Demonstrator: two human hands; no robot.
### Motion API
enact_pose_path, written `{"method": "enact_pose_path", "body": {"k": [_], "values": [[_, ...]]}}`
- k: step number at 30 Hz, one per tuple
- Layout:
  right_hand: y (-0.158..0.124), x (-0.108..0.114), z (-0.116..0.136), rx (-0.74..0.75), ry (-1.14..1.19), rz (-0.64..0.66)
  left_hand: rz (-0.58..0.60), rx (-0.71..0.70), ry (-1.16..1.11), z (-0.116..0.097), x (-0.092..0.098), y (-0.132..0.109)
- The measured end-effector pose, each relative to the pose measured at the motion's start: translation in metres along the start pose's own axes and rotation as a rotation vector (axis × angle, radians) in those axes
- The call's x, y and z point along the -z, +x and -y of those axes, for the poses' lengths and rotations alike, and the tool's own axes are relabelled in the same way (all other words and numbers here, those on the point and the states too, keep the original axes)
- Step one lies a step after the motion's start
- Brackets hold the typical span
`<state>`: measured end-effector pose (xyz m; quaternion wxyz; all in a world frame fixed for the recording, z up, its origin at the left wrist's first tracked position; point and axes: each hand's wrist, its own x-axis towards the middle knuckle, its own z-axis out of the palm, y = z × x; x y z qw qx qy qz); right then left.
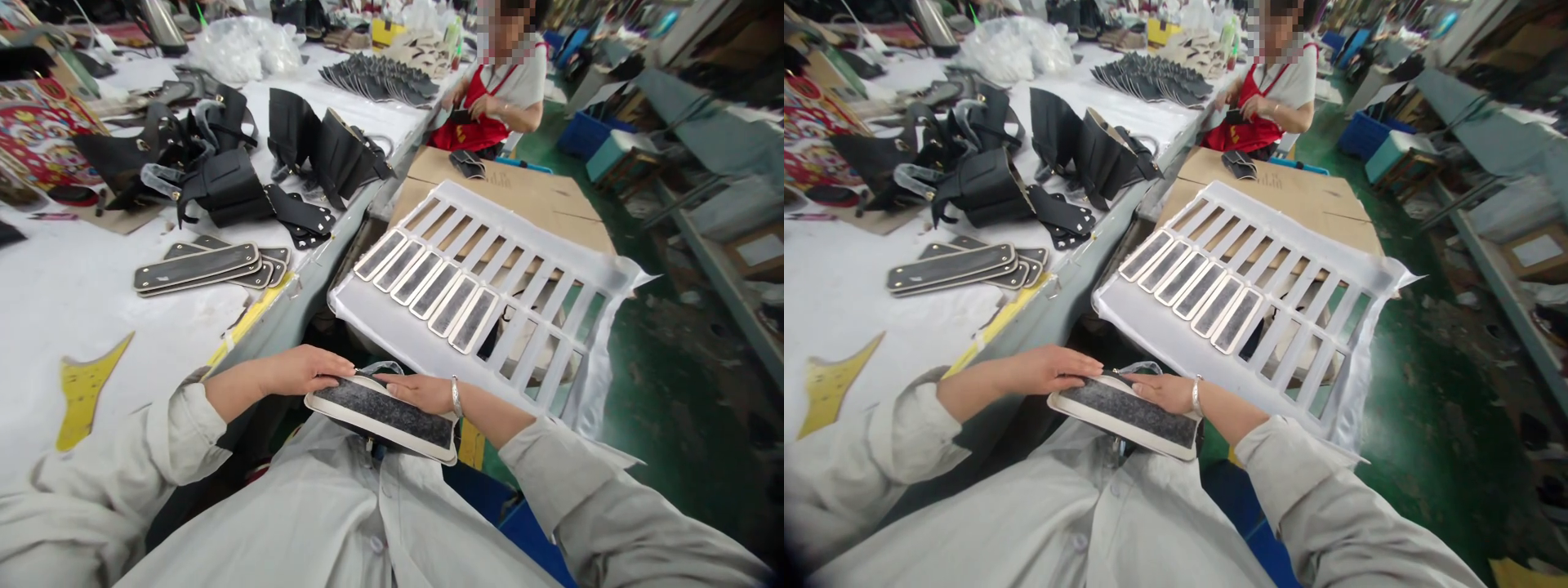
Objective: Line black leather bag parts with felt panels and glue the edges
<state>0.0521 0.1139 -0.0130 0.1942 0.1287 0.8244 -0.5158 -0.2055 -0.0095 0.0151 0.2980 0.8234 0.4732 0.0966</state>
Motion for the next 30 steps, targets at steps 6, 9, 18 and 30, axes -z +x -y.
{"method": "enact_pose_path", "body": {"k": [6, 9, 18, 30], "values": [[0.015, 0.001, 0.010, -0.019, 0.036, 0.006, -0.009, -0.033, 0.083, 0.002, -0.002, -0.001], [0.026, -0.001, 0.014, -0.017, 0.019, -0.019, -0.019, -0.041, 0.069, 0.003, -0.003, -0.002], [0.062, -0.008, 0.029, 0.024, -0.033, -0.107, -0.194, 0.020, -0.209, 0.015, -0.010, -0.012], [0.099, -0.009, 0.028, 0.212, 0.130, -0.088, -0.203, 0.070, -0.161, 0.019, -0.011, -0.015]]}}
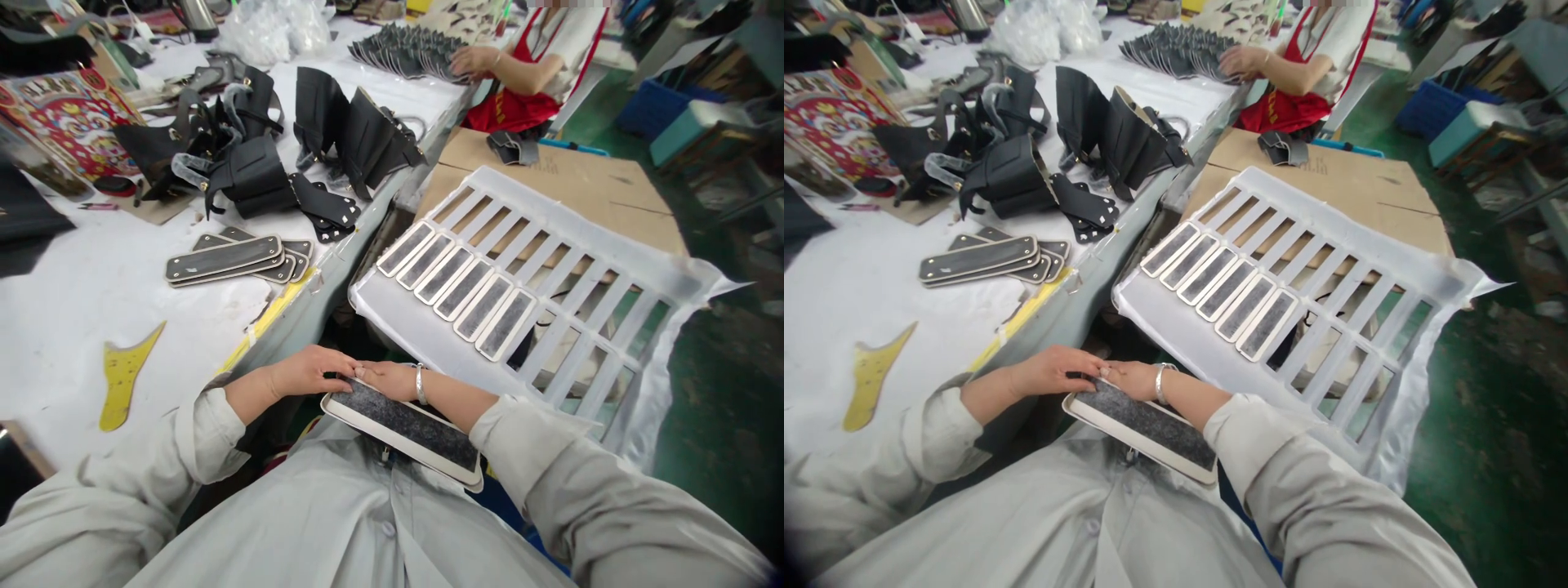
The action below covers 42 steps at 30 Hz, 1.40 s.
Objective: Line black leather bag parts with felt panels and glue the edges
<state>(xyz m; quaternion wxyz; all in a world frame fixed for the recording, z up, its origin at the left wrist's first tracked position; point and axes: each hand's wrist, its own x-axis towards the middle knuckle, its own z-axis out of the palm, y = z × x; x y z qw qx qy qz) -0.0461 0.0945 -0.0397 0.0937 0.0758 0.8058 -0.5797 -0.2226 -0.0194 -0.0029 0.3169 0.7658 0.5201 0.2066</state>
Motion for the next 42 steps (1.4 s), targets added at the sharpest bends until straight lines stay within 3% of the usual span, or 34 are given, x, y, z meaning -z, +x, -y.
{"method": "enact_pose_path", "body": {"k": [4, 10, 16, 19, 21, 24, 27, 32, 35, 42], "values": [[-0.019, 0.009, -0.002, 0.010, 0.008, 0.031, 0.011, 0.024, 0.039, -0.006, -0.002, 0.003], [-0.088, 0.026, -0.017, -0.126, -0.023, 0.137, 0.000, 0.019, 0.114, -0.011, -0.006, 0.002], [-0.110, 0.029, -0.020, -0.167, -0.056, 0.032, 0.058, 0.001, 0.305, -0.032, -0.001, 0.009], [-0.125, 0.026, -0.007, -0.236, -0.184, -0.133, 0.048, -0.064, 0.331, -0.053, -0.011, 0.018], [-0.147, 0.016, 0.005, -0.218, -0.279, -0.348, 0.027, -0.147, 0.310, -0.067, -0.025, 0.024], [-0.188, -0.016, 0.019, -0.165, -0.423, -0.671, 0.012, -0.257, 0.276, -0.084, -0.050, 0.034], [-0.214, -0.060, 0.022, -0.128, -0.517, -0.859, 0.028, -0.290, 0.252, -0.096, -0.072, 0.042], [-0.211, -0.105, 0.012, -0.097, -0.590, -1.109, -0.043, -0.212, 0.269, -0.108, -0.091, 0.040], [-0.204, -0.112, 0.011, -0.123, -0.592, -1.188, -0.103, -0.177, 0.279, -0.113, -0.097, 0.035], [-0.197, -0.109, 0.017, -0.181, -0.629, -1.212, -0.194, -0.087, 0.265, -0.124, -0.106, 0.038]]}}
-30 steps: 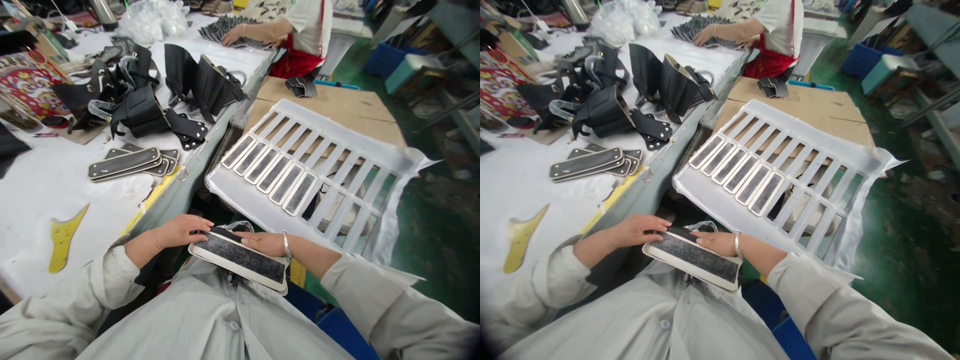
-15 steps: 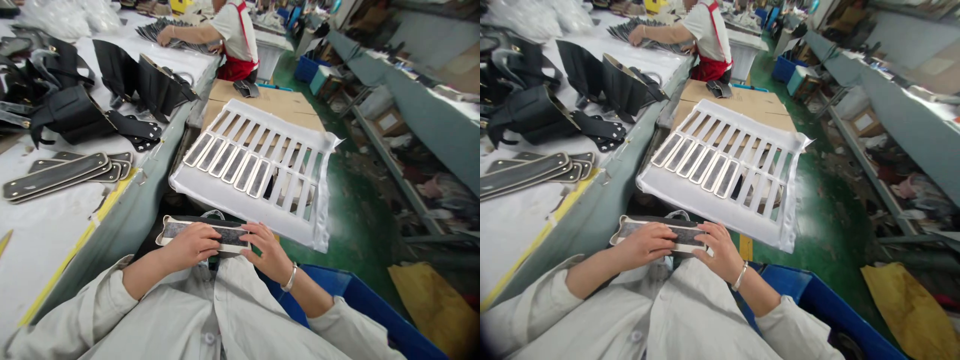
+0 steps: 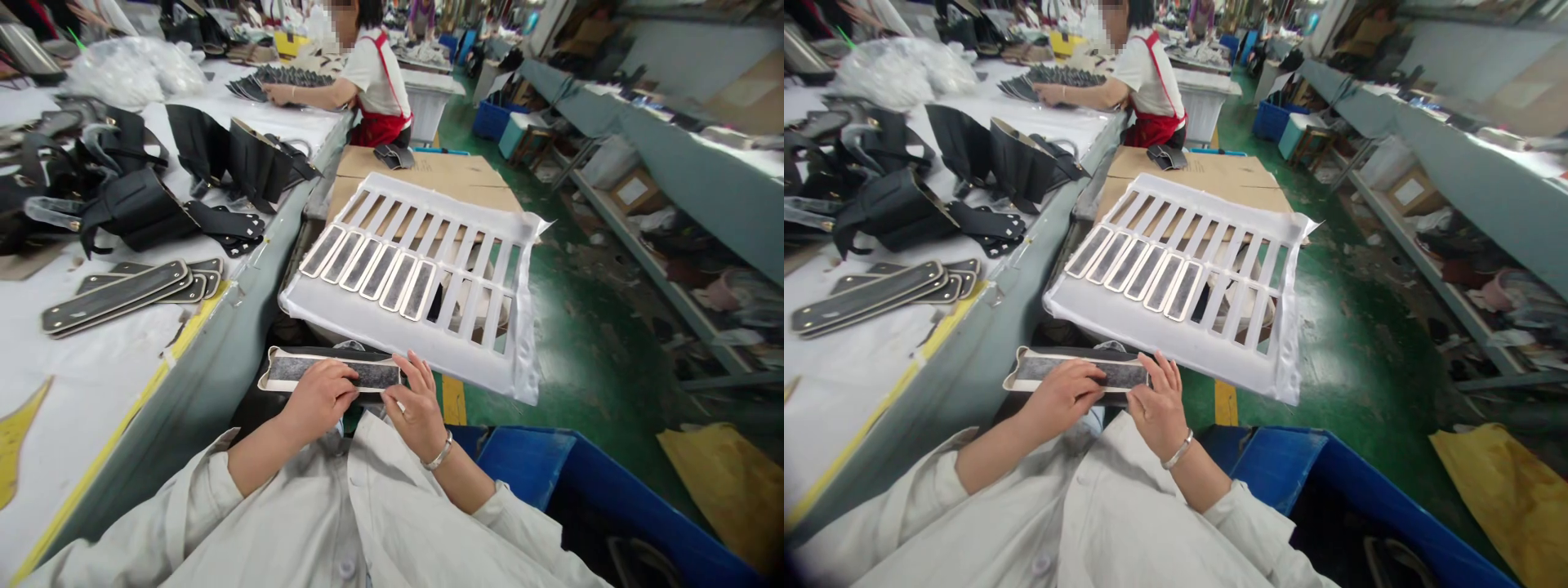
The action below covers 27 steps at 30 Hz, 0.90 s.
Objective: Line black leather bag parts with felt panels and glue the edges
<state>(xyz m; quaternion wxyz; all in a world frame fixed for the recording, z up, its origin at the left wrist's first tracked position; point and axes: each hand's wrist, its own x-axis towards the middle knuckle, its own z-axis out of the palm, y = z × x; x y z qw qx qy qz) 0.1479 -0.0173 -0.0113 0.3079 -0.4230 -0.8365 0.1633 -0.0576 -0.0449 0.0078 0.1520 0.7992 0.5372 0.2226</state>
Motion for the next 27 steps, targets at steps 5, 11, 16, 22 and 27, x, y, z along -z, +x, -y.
{"method": "enact_pose_path", "body": {"k": [5, 11, 16, 22, 27], "values": [[0.000, -0.007, 0.005, -0.067, -0.012, 0.025, 0.039, 0.138, 0.068, -0.013, 0.000, 0.009], [0.009, -0.011, 0.010, -0.194, -0.017, 0.062, 0.073, 0.270, 0.178, -0.017, 0.001, 0.018], [0.000, -0.005, 0.018, 0.045, -0.243, 0.096, 0.088, 0.288, 0.141, -0.014, 0.005, 0.016], [-0.028, -0.022, 0.021, 0.333, -0.365, 0.098, 0.024, 0.111, 0.121, 0.006, 0.013, -0.009], [-0.015, -0.012, 0.025, 0.238, -0.266, -0.004, -0.002, -0.003, 0.028, 0.022, 0.019, -0.031]]}}
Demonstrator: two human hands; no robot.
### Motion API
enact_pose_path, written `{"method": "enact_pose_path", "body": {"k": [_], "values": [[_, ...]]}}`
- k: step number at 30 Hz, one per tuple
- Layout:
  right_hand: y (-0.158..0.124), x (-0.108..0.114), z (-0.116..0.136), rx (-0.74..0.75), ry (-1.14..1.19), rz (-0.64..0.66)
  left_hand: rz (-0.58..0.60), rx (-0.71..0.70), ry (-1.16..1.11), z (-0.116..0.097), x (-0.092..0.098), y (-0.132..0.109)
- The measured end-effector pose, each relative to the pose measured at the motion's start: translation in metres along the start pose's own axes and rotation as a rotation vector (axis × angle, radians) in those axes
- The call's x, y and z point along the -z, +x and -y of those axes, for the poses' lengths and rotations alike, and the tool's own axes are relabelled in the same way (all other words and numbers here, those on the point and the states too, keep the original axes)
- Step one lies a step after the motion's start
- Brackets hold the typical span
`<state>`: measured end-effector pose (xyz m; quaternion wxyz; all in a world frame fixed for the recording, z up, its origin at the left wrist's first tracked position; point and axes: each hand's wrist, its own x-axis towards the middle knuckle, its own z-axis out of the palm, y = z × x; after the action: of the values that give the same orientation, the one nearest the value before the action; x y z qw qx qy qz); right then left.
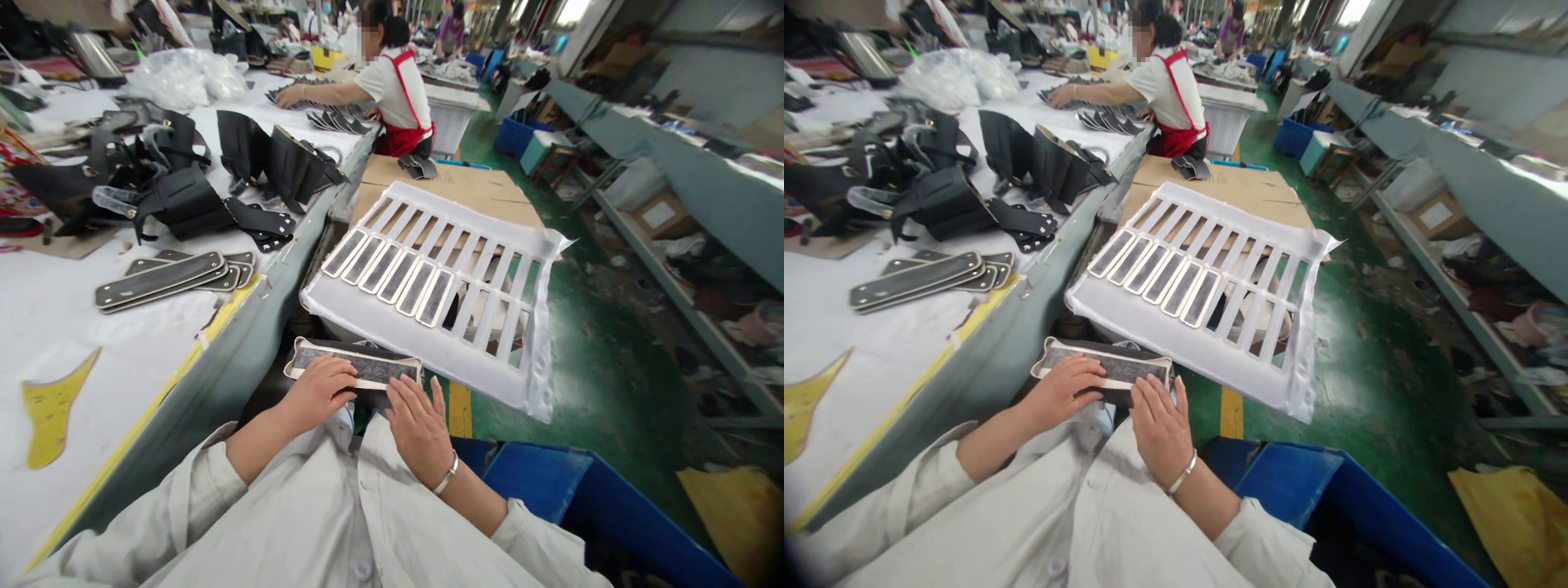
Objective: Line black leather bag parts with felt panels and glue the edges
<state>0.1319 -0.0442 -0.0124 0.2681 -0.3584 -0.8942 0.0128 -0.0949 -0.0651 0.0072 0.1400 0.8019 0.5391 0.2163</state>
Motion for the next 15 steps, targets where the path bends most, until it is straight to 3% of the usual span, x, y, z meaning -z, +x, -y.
{"method": "enact_pose_path", "body": {"k": [4, 9, 15], "values": [[0.010, 0.009, -0.013, -0.134, 0.093, -0.082, -0.060, 0.002, 0.011, -0.005, -0.007, 0.005], [0.005, 0.004, -0.021, -0.163, 0.198, -0.096, -0.081, -0.006, 0.003, -0.016, -0.020, 0.016], [0.005, -0.005, -0.015, -0.258, 0.204, -0.091, -0.019, 0.088, 0.036, -0.025, -0.019, 0.027]]}}
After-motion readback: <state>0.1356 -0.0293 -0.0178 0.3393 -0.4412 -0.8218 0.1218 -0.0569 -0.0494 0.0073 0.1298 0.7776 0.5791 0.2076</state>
